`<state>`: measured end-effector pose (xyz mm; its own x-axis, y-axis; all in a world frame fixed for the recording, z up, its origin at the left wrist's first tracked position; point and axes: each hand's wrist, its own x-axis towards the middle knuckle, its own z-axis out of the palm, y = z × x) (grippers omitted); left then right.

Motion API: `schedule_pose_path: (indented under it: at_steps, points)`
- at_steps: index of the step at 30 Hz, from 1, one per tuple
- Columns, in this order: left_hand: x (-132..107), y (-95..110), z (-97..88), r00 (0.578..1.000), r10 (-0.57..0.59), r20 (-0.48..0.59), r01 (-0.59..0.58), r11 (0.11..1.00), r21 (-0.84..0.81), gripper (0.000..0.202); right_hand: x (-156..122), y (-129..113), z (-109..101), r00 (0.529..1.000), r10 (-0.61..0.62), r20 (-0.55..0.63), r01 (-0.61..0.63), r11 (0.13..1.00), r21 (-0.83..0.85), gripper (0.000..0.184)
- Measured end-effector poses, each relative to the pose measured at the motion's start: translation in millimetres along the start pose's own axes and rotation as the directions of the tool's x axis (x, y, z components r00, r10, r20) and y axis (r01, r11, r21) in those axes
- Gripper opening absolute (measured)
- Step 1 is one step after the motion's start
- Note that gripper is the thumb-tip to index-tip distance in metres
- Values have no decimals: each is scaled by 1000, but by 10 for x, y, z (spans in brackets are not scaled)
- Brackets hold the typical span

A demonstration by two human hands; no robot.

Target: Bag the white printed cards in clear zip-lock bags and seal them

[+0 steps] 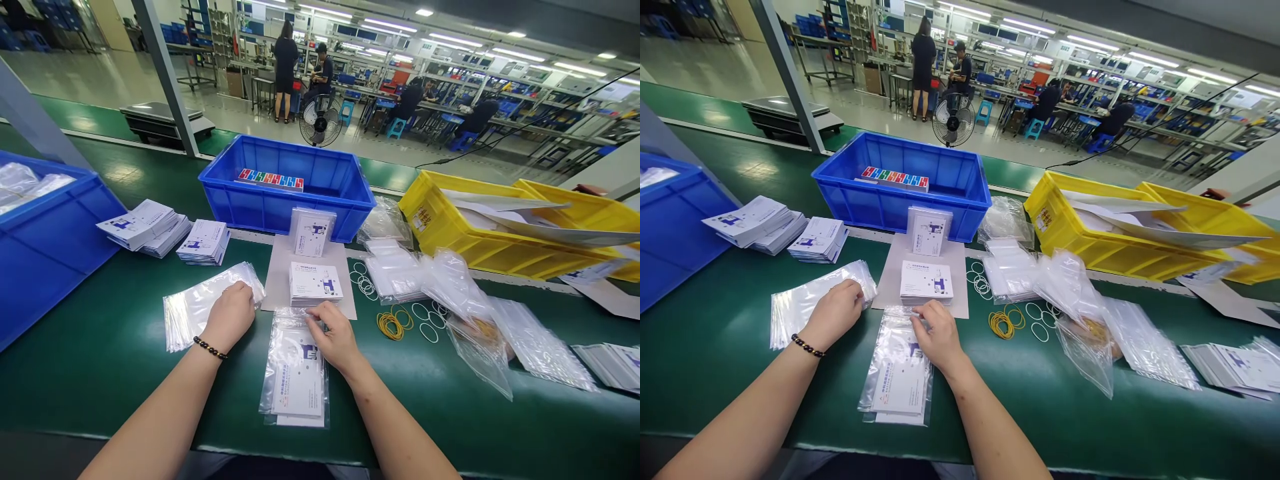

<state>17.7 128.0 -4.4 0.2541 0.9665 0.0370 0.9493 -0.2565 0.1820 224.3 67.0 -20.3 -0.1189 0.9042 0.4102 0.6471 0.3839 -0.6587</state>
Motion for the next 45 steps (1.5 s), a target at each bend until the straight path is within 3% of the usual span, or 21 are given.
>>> schedule_pose_path:
  at_steps: [4,7,10,12,14,17,20,23,29,32,36,39,45]
  points:
    - [-15,7,-42,992,59,-113,-63,997,-33,24,5,-24,7,999,33,22,-34,998,60,16]
    - [-74,78,-14,950,221,-219,-260,950,-173,21,-6,-63,47,989,89,115,-108,979,171,21]
    - [-169,220,47,877,442,-188,-480,804,-350,21,-47,-84,129,950,200,241,-251,947,200,28]
    - [-219,313,82,851,513,-110,-503,738,-450,22,-81,-76,182,940,231,249,-268,955,127,34]
    - [-233,374,97,884,466,-25,-393,714,-580,23,-113,-51,213,962,183,204,-188,982,7,37]
    - [-195,403,90,963,234,135,-38,612,-790,29,-142,-15,220,986,5,166,24,985,-171,42]
    - [-150,412,77,954,62,295,243,420,-874,40,-144,-24,208,975,-156,161,193,949,-249,44]
    - [-152,446,68,948,40,314,284,330,-900,38,-118,-95,187,978,-183,105,200,960,-195,41]
    - [-227,522,105,986,81,146,90,476,-875,34,-66,-206,144,1000,10,24,-11,1000,11,15]
    - [-254,537,143,984,144,104,2,576,-817,34,-76,-184,163,998,64,-23,-65,997,-48,24]
    - [-264,544,160,974,210,85,-79,666,-742,33,-97,-160,227,994,27,-108,-54,966,-253,25]
    - [-247,533,146,969,193,152,-13,656,-754,33,-103,-170,277,989,-32,-145,-20,938,-346,23]
    - [-206,503,124,937,222,269,105,554,-826,31,-96,-192,305,982,-45,-182,-18,944,-329,24]
